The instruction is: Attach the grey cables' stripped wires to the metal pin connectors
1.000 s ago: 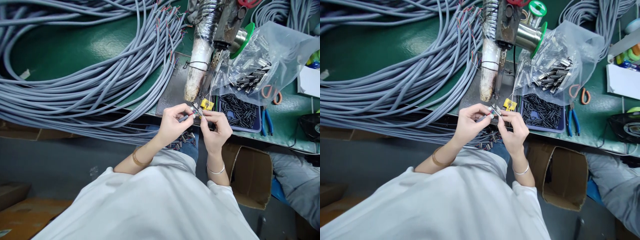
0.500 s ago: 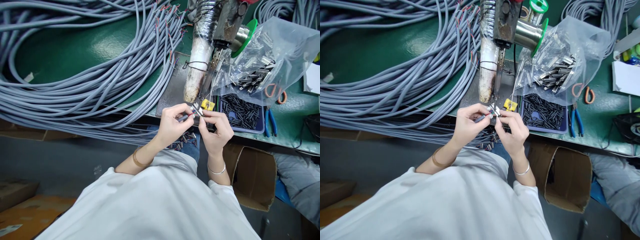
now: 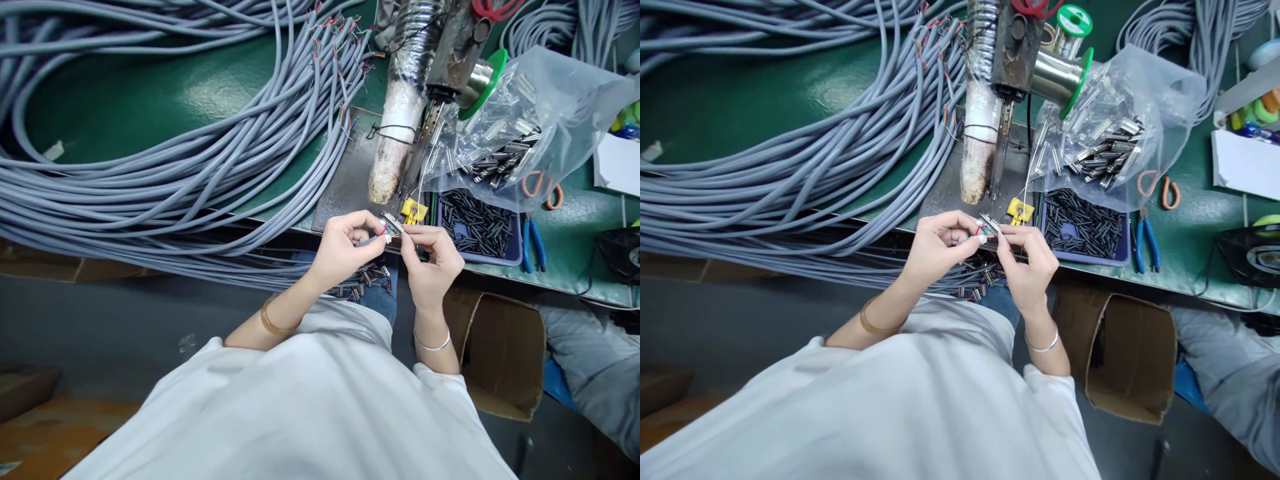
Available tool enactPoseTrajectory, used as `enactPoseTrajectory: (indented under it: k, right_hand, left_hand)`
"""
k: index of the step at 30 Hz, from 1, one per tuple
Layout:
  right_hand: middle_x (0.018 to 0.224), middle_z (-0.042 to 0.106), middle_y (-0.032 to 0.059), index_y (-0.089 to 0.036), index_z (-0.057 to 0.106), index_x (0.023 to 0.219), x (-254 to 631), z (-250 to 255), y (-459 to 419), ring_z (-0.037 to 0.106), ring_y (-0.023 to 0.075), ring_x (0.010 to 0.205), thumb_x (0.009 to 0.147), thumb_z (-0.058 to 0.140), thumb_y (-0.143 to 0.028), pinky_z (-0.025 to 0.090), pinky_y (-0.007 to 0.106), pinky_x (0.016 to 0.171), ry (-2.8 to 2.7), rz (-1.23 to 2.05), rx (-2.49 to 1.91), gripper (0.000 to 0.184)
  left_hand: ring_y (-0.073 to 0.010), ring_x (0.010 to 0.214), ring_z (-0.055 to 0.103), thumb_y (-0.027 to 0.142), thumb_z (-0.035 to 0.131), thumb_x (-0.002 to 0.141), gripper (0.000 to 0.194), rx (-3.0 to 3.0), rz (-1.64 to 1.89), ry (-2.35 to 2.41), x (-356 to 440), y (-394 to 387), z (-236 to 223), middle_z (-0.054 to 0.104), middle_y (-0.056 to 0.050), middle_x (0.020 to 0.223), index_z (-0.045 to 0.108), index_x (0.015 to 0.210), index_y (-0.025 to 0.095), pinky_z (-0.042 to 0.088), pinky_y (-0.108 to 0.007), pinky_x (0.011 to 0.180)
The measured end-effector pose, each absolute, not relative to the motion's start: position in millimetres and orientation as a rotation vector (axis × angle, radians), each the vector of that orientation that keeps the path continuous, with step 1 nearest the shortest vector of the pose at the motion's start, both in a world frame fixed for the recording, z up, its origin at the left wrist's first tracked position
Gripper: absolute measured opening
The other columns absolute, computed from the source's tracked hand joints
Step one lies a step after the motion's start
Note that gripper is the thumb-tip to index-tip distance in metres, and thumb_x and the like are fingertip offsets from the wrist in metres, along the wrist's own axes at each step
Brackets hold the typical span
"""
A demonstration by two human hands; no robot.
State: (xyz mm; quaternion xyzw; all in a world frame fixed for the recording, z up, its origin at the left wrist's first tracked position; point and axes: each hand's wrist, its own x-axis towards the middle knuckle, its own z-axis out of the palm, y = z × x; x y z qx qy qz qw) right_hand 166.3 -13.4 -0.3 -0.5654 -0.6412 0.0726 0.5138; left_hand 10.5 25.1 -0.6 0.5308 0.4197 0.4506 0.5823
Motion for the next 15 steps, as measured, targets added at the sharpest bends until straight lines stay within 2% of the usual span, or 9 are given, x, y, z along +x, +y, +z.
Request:
enactPoseTrajectory:
  k: [8, 15]
  right_hand:
    - [0.090, 0.077, -0.0001, -0.023, 0.066, 0.083, 163.5, -1.1, -14.5, 0.074, 0.0156, 0.083, 0.087, 0.071, -0.013, 0.063, 0.031, 0.071, -1.506, 0.210, -1.326, 0.012]
    - [0.090, 0.078, -0.0004, -0.023, 0.067, 0.083, 161.1, -2.2, -16.6, 0.074, 0.0154, 0.082, 0.086, 0.071, -0.010, 0.063, 0.031, 0.071, -1.492, 0.212, -1.316, 0.014]
  left_hand:
    - [-0.0013, 0.042, 0.041, 0.019, 0.078, 0.075, 0.017, 1.141, 1.005, 0.902, 6.7, 29.8, 0.6, 0.060, 0.001, 0.067, 0.061, 0.073, 0.015, 0.029, -0.017, 0.039]
    - [-0.0006, 0.040, 0.047, 0.029, 0.082, 0.074, 0.026, 0.931, 0.933, 0.766, 1.3, 33.5, -5.6, 0.064, 0.000, 0.079, 0.060, 0.075, 0.015, 0.034, -0.016, 0.036]
